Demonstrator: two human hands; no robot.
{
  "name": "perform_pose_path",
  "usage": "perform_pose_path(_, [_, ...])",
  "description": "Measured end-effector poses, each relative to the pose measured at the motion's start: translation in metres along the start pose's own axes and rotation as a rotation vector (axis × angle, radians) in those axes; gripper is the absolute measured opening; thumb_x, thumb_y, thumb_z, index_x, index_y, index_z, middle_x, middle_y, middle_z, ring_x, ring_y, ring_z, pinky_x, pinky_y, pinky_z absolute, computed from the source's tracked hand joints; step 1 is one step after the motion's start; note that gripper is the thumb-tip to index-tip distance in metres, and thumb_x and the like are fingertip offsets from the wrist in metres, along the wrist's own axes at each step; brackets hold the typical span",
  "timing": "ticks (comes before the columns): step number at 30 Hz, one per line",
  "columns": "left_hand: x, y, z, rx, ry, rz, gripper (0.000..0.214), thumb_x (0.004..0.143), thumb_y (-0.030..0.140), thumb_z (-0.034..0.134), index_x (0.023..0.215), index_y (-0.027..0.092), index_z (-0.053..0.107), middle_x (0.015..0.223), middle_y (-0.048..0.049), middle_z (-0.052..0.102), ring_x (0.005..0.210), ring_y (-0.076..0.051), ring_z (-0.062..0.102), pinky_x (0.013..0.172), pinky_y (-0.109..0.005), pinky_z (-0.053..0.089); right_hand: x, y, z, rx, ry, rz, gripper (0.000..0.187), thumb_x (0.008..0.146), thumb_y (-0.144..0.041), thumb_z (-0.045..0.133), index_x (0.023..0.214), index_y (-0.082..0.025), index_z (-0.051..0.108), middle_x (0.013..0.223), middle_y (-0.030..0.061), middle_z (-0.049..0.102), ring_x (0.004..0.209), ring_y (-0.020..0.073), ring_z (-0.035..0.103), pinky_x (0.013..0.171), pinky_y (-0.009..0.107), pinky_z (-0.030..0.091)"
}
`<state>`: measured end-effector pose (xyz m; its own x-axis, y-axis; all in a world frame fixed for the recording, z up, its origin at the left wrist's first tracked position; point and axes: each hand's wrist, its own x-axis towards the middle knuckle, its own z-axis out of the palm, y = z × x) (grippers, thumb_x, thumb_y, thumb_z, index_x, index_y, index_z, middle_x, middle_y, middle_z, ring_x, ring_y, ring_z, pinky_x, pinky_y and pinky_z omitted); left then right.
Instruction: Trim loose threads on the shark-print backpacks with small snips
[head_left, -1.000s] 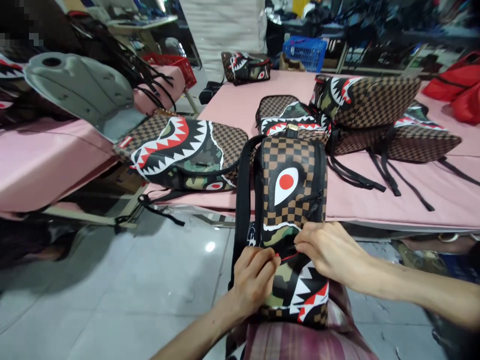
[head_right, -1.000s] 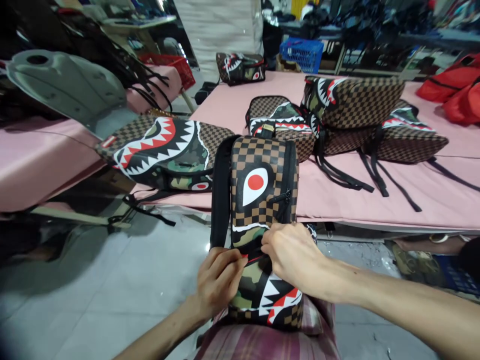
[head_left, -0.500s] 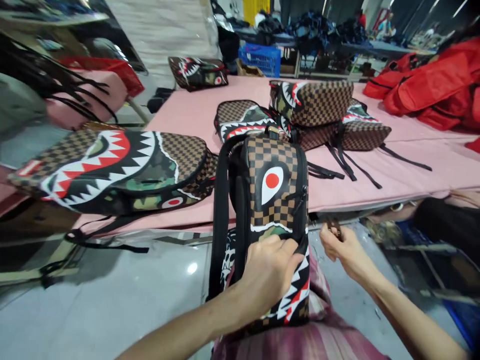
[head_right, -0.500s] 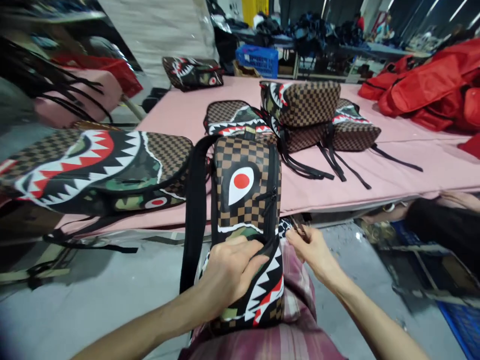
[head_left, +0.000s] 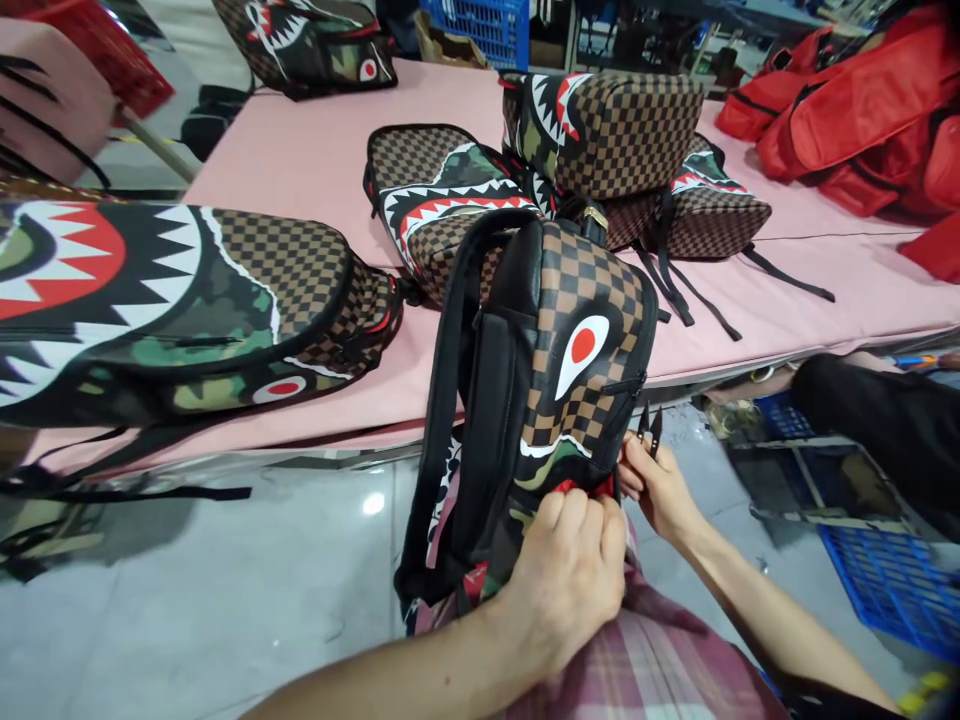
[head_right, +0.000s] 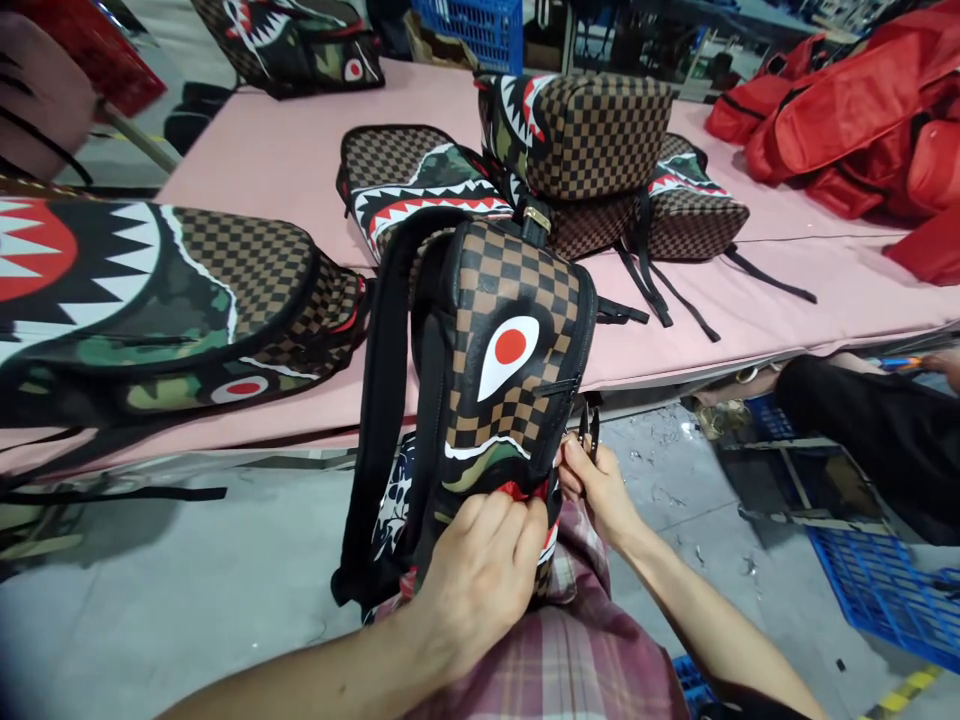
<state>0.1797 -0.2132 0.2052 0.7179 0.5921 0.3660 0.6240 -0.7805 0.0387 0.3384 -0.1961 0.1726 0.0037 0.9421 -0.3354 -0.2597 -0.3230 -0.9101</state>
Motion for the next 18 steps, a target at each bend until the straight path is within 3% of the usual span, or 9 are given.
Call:
perform_pose_path(2, [0.003,-0.001,0.000,0.007,0.022,0.002,0.024,0.080,0.003,0.040,0.099,0.004,0.054,0.068,-0.0053,0.051,0.063,-0.018,0.048,0.062,-0.033,0.037,0.001,0.001,0.000,0.008,0.009,0.006,0.033,0.083,-0.050,0.052,0.073,-0.018,0.046,0.048,-0.0090,0.025,0.043,0.0066,0.019,0.042,0.021,0.020])
perform_pose_path(5, [0.014,-0.008,0.001,-0.058,0.054,-0.057,0.011,0.081,0.010,0.046,0.079,0.011,0.056,0.061,-0.0033,0.050,0.058,-0.018,0.048,0.056,-0.032,0.035,0.004,0.003,0.002,0.032,0.015,-0.004,0.032,0.083,-0.049,0.052,0.076,-0.018,0.048,0.048,-0.0087,0.026,0.044,0.0068,0.022,0.043,0.021,0.021])
perform_pose_path(8, [0.029,-0.025,0.003,-0.119,0.038,-0.196,0.021,0.082,0.029,0.054,0.066,0.016,0.054,0.055,-0.0026,0.051,0.056,-0.019,0.050,0.052,-0.031,0.033,0.010,0.000,0.008,0.095,0.000,-0.049,0.033,0.081,-0.050,0.055,0.076,-0.017,0.051,0.048,-0.0086,0.028,0.043,0.0059,0.023,0.043,0.020,0.021])
perform_pose_path(10, [0.035,-0.039,-0.001,-0.175,0.026,-0.232,0.022,0.081,0.032,0.055,0.064,0.017,0.056,0.053,-0.0022,0.053,0.054,-0.018,0.051,0.051,-0.029,0.032,0.015,-0.003,0.009,0.169,-0.032,-0.073,0.034,0.078,-0.050,0.058,0.075,-0.017,0.054,0.047,-0.0082,0.030,0.042,0.0055,0.024,0.042,0.020,0.021])
perform_pose_path(13, [0.034,-0.057,-0.019,-0.343,0.051,-0.204,0.025,0.083,0.025,0.051,0.060,0.017,0.057,0.052,-0.0005,0.053,0.050,-0.013,0.049,0.050,-0.027,0.031,0.026,-0.006,-0.005,0.290,0.004,-0.121,0.032,0.075,-0.048,0.062,0.077,-0.016,0.058,0.051,-0.0064,0.037,0.045,0.0061,0.033,0.045,0.020,0.027])
perform_pose_path(18, [0.025,-0.056,-0.072,-0.579,0.164,-0.014,0.028,0.086,0.017,0.044,0.058,0.016,0.049,0.049,0.0025,0.042,0.046,-0.008,0.039,0.049,-0.024,0.028,0.074,-0.008,-0.056,0.260,0.304,-0.201,0.036,0.064,-0.044,0.073,0.085,-0.017,0.065,0.079,0.0022,0.062,0.070,0.0117,0.055,0.061,0.022,0.040])
